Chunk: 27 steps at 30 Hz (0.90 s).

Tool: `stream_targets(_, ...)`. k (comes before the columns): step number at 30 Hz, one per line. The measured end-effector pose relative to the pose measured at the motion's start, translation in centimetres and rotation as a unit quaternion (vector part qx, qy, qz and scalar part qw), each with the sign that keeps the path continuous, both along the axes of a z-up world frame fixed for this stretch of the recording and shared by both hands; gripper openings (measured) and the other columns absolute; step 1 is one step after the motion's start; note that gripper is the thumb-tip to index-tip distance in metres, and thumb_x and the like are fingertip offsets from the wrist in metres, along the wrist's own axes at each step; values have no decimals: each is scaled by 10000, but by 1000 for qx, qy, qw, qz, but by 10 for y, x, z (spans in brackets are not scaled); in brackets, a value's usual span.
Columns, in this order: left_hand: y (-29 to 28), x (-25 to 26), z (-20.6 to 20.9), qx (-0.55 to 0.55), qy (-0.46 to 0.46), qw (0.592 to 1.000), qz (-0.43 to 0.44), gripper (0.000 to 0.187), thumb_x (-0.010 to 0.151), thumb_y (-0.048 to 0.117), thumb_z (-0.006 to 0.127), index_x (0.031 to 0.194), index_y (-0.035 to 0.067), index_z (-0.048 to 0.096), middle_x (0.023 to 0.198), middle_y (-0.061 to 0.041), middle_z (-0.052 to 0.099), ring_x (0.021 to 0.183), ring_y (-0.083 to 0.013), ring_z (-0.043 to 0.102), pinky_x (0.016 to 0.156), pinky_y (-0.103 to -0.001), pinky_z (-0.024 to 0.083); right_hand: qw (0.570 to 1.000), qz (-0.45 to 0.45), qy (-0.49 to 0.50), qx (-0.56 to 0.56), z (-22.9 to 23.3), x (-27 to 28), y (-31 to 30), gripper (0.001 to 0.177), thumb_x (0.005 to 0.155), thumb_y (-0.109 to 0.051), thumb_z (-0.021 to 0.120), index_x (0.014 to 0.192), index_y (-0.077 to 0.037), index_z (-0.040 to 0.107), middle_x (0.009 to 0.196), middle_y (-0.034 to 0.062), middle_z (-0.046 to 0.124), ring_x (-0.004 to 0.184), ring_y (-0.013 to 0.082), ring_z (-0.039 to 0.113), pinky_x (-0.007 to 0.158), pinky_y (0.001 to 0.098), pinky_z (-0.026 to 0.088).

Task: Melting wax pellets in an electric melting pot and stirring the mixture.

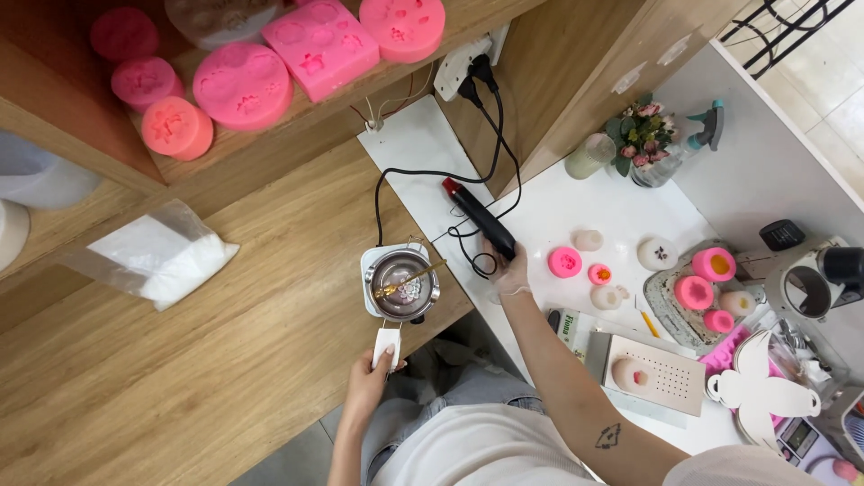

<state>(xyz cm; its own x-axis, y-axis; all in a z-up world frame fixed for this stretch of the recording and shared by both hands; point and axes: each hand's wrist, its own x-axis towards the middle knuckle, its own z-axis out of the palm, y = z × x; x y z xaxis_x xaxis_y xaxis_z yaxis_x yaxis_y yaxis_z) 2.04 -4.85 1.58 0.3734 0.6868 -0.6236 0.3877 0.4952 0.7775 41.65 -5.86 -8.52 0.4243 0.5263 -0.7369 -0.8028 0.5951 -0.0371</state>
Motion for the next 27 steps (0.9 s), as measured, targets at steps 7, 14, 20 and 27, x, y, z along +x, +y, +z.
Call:
stream_targets(7,-4,1,-2,17,-11,1000,2,379,988,332,608,1000,-23,740,849,-75,798,782,-115,669,759,-289,512,966,129,-194,-112,8,-4,-23,450,1059,-333,521,1279,59,541,1228,190,670,1144,299,676,1036,351,551)
stream_targets(14,-1,3,-1,17,-1,1000,-5,377,995,334,603,1018,-15,742,865,-84,799,798,-115,677,778,-277,513,945,206,-188,-168,-37,30,-19,440,1038,-345,506,1265,27,568,1185,231,677,1032,354,704,961,411,557)
stream_targets(20,3,7,1,-7,-5,1000,-7,380,1005,362,588,1027,8,726,875,-71,799,800,-106,654,774,-273,501,977,140,9,-163,25,39,-28,484,1050,-312,576,1296,88,456,1189,280,595,1113,407,645,966,464,553)
stream_targets(27,7,7,-3,11,-39,999,-22,414,1049,373,511,1028,7,704,882,-68,788,779,-127,608,767,-296,487,714,154,-547,-409,160,-43,-40,405,1047,-319,607,1345,-47,586,1127,86,597,1032,190,549,855,335,520)
